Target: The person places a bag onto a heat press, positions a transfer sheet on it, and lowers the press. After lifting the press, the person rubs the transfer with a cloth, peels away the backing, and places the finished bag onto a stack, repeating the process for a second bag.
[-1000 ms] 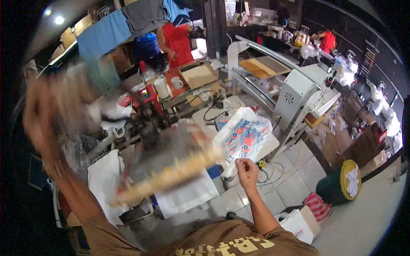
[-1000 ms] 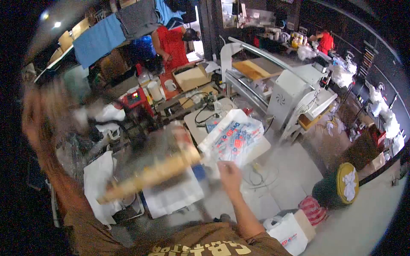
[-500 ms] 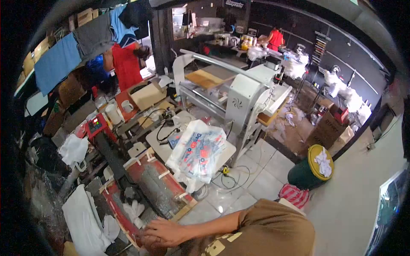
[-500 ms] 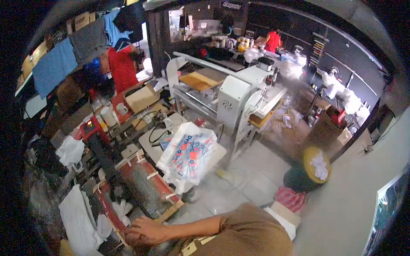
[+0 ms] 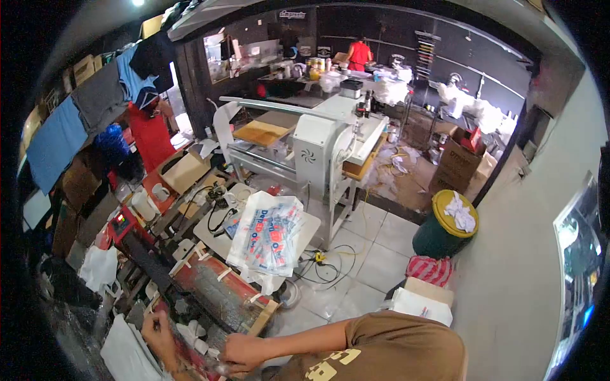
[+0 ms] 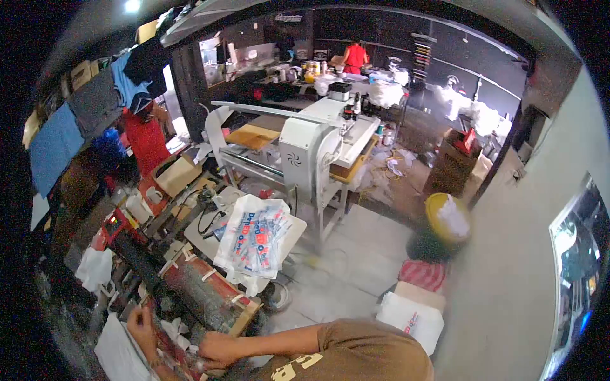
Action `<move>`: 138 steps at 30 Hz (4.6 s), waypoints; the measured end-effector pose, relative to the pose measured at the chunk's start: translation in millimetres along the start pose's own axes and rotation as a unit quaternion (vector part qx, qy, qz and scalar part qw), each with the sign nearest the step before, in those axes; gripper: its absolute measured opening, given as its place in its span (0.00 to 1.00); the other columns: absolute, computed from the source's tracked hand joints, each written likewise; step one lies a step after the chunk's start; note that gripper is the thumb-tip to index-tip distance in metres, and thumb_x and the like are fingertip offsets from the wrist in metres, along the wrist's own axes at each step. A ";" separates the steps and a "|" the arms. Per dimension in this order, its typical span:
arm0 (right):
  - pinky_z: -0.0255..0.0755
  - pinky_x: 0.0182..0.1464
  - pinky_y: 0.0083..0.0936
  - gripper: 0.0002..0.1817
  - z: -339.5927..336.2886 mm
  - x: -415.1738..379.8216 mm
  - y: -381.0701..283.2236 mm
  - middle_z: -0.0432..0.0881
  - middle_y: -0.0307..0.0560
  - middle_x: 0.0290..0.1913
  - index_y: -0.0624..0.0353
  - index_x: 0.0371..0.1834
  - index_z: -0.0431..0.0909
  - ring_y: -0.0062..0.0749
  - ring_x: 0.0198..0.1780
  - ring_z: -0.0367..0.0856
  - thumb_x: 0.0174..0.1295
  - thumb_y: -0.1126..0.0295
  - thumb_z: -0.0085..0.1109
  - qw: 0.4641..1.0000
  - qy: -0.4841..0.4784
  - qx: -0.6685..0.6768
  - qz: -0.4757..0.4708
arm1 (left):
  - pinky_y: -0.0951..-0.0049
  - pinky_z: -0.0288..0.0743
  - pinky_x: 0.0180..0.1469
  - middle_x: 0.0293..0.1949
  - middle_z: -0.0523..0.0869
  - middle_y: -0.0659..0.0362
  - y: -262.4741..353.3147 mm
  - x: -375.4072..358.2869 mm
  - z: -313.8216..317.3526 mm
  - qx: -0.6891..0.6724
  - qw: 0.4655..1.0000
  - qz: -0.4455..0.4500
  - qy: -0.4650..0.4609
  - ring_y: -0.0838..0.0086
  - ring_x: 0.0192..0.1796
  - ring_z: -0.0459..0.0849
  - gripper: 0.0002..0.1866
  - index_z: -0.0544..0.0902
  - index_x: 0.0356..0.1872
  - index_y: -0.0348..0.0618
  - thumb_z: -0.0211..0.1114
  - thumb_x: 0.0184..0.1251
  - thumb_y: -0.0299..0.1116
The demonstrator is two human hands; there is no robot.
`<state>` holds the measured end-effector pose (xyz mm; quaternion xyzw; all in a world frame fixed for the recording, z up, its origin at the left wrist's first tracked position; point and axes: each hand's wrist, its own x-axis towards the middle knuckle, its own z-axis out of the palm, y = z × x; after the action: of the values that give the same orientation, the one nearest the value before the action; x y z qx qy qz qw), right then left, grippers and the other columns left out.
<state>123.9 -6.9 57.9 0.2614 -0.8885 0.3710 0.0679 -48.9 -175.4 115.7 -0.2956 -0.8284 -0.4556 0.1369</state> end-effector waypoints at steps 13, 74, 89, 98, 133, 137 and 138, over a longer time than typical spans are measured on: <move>0.77 0.33 0.56 0.24 31.9 -5.6 -17.7 0.83 0.57 0.23 0.59 0.28 0.85 0.64 0.30 0.84 0.61 0.46 0.61 0.984 0.093 -0.106 0.107 | 0.63 0.73 0.38 0.29 0.78 0.54 -61.3 16.0 60.8 0.154 0.987 0.015 -0.050 0.62 0.31 0.76 0.13 0.79 0.35 0.38 0.65 0.79 0.36; 0.79 0.30 0.44 0.35 12.5 -12.9 -50.2 0.83 0.52 0.22 0.57 0.31 0.86 0.51 0.25 0.86 0.77 0.37 0.44 0.977 0.003 -0.170 0.126 | 0.63 0.72 0.63 0.54 0.82 0.49 -49.6 4.0 57.2 -0.128 0.954 -0.270 -0.011 0.64 0.57 0.79 0.35 0.75 0.56 0.33 0.81 0.64 0.53; 0.80 0.34 0.45 0.25 41.2 -17.6 -17.2 0.83 0.52 0.29 0.60 0.43 0.80 0.53 0.34 0.87 0.71 0.45 0.59 0.996 -0.008 -0.034 0.077 | 0.70 0.76 0.55 0.47 0.86 0.55 -58.0 4.4 56.7 -0.071 0.966 -0.249 0.007 0.72 0.49 0.83 0.25 0.80 0.51 0.35 0.80 0.67 0.44; 0.82 0.36 0.50 0.15 21.1 -17.7 -15.2 0.85 0.58 0.35 0.61 0.45 0.79 0.56 0.37 0.88 0.65 0.60 0.63 0.994 0.054 0.084 -0.050 | 0.69 0.76 0.56 0.48 0.87 0.56 -75.1 -1.6 56.5 -0.095 0.970 -0.220 0.024 0.71 0.48 0.83 0.25 0.83 0.52 0.36 0.80 0.66 0.45; 0.80 0.36 0.51 0.36 -12.6 -11.7 -37.2 0.85 0.58 0.24 0.55 0.38 0.90 0.59 0.29 0.86 0.70 0.30 0.53 0.984 -0.096 -0.141 0.051 | 0.66 0.75 0.54 0.48 0.83 0.55 -96.2 12.8 75.4 -0.181 0.937 -0.299 -0.002 0.66 0.50 0.81 0.33 0.78 0.53 0.37 0.84 0.58 0.49; 0.80 0.34 0.51 0.38 -21.5 -7.2 -45.4 0.85 0.61 0.24 0.55 0.37 0.91 0.59 0.28 0.87 0.70 0.28 0.51 0.988 -0.087 -0.112 0.056 | 0.63 0.76 0.53 0.46 0.85 0.54 -86.3 17.4 70.9 -0.140 0.950 -0.279 -0.005 0.67 0.48 0.82 0.31 0.78 0.53 0.35 0.84 0.57 0.43; 0.80 0.34 0.51 0.38 -37.2 -2.2 -60.1 0.85 0.61 0.24 0.55 0.37 0.91 0.59 0.28 0.87 0.70 0.28 0.51 0.988 -0.094 -0.107 0.058 | 0.63 0.77 0.52 0.46 0.86 0.54 -81.9 20.6 66.0 -0.077 0.963 -0.257 -0.021 0.67 0.48 0.83 0.31 0.78 0.53 0.34 0.84 0.57 0.41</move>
<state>154.0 -15.4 121.3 0.2344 -0.9391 0.2512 -0.0099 -112.6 -146.2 34.6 -0.0921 -0.8414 -0.5318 -0.0251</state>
